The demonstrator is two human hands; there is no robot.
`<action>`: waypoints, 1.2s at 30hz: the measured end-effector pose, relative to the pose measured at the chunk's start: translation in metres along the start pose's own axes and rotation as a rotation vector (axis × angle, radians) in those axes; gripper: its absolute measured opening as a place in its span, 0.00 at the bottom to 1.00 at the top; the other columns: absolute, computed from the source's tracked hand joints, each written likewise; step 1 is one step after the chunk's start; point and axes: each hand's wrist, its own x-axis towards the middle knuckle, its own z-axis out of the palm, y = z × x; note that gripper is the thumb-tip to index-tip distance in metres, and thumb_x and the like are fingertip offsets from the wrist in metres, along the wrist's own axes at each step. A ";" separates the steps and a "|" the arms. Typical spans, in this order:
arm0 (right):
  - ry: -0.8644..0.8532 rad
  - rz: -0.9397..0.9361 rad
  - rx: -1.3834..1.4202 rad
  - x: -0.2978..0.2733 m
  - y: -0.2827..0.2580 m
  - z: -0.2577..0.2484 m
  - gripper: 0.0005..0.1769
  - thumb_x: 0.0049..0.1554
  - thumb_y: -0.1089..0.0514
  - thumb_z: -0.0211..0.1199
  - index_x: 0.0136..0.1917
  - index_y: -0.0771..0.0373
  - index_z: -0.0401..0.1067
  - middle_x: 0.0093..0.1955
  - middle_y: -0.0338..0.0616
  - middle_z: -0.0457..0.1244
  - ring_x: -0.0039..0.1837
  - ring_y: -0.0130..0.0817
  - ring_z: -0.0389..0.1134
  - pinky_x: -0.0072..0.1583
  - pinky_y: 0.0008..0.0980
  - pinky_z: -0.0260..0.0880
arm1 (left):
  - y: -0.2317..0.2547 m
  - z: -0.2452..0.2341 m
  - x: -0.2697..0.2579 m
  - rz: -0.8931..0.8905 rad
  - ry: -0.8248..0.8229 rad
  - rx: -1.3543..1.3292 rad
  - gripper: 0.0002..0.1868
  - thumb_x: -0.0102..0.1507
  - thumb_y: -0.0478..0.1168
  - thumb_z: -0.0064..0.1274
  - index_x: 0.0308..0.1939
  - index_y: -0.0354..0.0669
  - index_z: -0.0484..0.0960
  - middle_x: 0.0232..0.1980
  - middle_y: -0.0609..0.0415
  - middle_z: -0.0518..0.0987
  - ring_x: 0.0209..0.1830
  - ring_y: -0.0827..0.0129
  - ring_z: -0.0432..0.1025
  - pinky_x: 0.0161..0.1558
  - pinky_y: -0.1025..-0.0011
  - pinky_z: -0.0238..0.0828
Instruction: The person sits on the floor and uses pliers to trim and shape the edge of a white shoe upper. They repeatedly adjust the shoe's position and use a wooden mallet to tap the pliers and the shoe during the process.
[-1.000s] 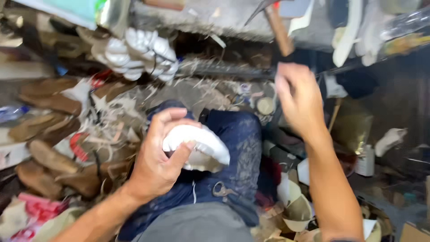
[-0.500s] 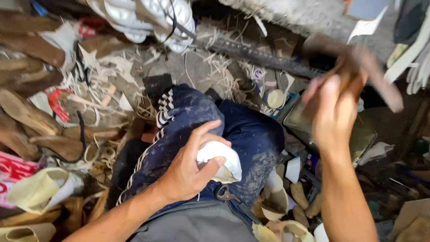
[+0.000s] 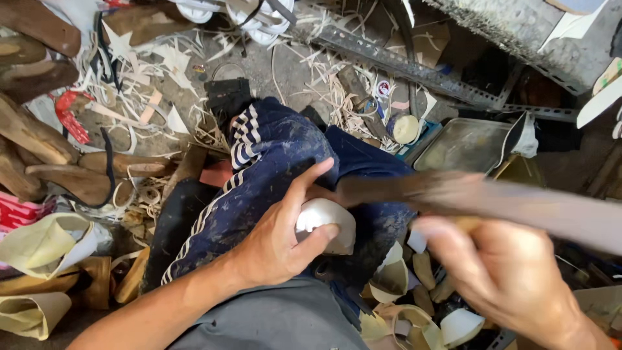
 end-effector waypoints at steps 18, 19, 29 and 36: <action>-0.277 0.168 -0.116 0.039 -0.030 -0.010 0.21 0.64 0.42 0.58 0.33 0.48 0.80 0.19 0.28 0.56 0.21 0.24 0.55 0.30 0.34 0.55 | -0.001 0.001 -0.006 -0.008 -0.036 -0.013 0.44 0.63 0.36 0.52 0.80 0.47 0.46 0.48 0.57 0.76 0.36 0.73 0.71 0.47 0.76 0.70; -0.258 0.104 -0.147 0.041 -0.029 -0.014 0.20 0.65 0.42 0.58 0.35 0.48 0.76 0.21 0.29 0.56 0.22 0.26 0.56 0.30 0.36 0.55 | -0.001 0.001 -0.006 0.021 -0.024 0.013 0.44 0.64 0.37 0.51 0.80 0.46 0.46 0.47 0.58 0.78 0.33 0.73 0.70 0.45 0.76 0.71; 0.273 -0.027 0.126 0.000 -0.013 0.027 0.17 0.65 0.57 0.58 0.35 0.60 0.62 0.26 0.34 0.53 0.29 0.30 0.50 0.35 0.36 0.53 | -0.013 -0.002 -0.009 0.158 0.002 0.049 0.43 0.65 0.40 0.50 0.80 0.45 0.43 0.56 0.49 0.83 0.46 0.73 0.77 0.52 0.76 0.73; 0.396 0.031 0.244 -0.021 0.008 0.077 0.19 0.64 0.55 0.58 0.32 0.62 0.66 0.26 0.35 0.55 0.30 0.27 0.49 0.35 0.35 0.51 | -0.021 -0.009 -0.013 0.190 0.019 0.132 0.45 0.63 0.41 0.50 0.80 0.39 0.45 0.51 0.56 0.77 0.31 0.76 0.66 0.38 0.79 0.66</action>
